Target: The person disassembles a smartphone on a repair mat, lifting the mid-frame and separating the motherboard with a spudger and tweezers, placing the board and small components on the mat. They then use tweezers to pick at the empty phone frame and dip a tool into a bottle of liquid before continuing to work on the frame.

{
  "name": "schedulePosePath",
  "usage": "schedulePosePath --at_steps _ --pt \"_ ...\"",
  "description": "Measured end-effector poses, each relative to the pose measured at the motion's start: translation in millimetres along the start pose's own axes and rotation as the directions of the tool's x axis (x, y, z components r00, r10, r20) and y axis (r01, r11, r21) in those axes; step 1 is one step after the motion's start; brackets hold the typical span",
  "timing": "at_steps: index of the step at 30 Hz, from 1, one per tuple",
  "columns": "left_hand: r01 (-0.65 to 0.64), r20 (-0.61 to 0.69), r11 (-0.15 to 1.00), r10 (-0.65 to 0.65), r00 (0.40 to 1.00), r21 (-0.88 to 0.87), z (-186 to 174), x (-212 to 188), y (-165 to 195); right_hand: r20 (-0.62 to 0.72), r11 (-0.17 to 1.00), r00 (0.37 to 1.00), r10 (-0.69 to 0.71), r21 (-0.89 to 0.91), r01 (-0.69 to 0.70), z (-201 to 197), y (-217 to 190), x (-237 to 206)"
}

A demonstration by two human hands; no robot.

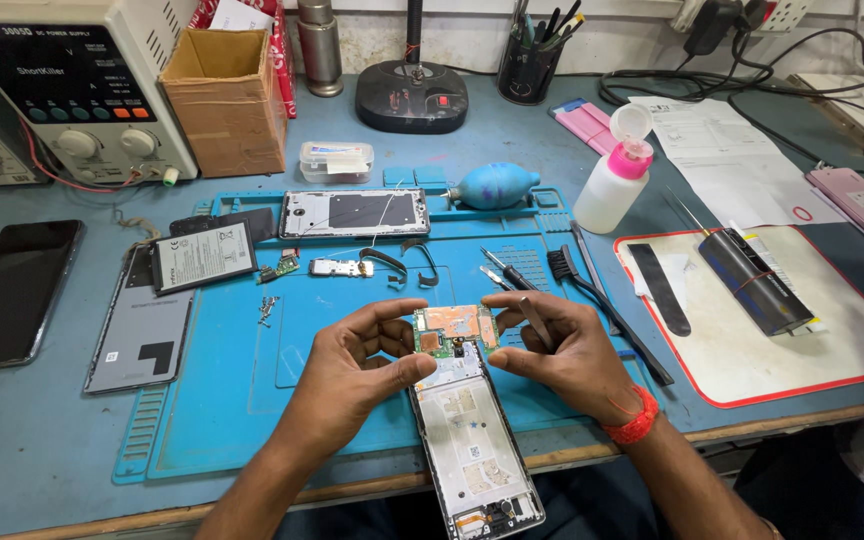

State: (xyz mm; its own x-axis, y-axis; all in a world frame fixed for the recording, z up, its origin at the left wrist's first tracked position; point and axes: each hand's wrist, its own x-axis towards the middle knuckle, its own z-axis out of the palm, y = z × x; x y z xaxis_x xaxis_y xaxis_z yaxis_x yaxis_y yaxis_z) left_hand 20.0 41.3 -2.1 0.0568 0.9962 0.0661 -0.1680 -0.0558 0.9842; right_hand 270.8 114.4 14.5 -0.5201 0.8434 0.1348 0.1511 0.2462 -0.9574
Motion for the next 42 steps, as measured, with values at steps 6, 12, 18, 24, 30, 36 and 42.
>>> schedulePosePath --at_steps 6,12,18,24,30,36,42 --pt "0.058 -0.015 0.998 -0.058 0.998 0.011 1.1 -0.2 2.8 0.005 0.998 0.998 -0.060 -0.029 0.060 0.8 0.7 0.5" --pt "0.025 -0.002 1.000 -0.025 1.000 0.005 1.0 -0.6 2.4 0.019 0.997 0.997 -0.072 0.034 0.072 0.7 1.8 -0.2" --pt "0.010 -0.005 1.000 -0.010 1.000 -0.008 0.5 -1.6 0.6 -0.007 0.998 0.998 -0.061 0.013 0.061 1.5 4.2 -0.7" --pt "0.024 0.002 0.999 -0.024 1.000 -0.033 0.9 -1.9 0.5 0.016 0.995 0.997 -0.072 0.068 0.071 0.5 5.4 -1.1" --pt "-0.012 0.001 1.000 0.012 1.000 -0.022 3.2 -3.1 5.3 -0.005 0.999 1.000 -0.030 0.043 0.031 -0.3 5.8 -1.3" --pt "0.093 -0.052 0.992 -0.088 0.995 0.091 4.9 -3.7 10.3 -0.013 0.984 0.986 -0.166 -0.062 0.165 -0.9 6.5 -1.4" --pt "0.029 -0.041 0.997 -0.026 0.999 0.076 4.1 -3.6 7.2 -0.091 0.987 0.996 -0.004 -0.160 -0.011 -0.9 8.4 -2.2"
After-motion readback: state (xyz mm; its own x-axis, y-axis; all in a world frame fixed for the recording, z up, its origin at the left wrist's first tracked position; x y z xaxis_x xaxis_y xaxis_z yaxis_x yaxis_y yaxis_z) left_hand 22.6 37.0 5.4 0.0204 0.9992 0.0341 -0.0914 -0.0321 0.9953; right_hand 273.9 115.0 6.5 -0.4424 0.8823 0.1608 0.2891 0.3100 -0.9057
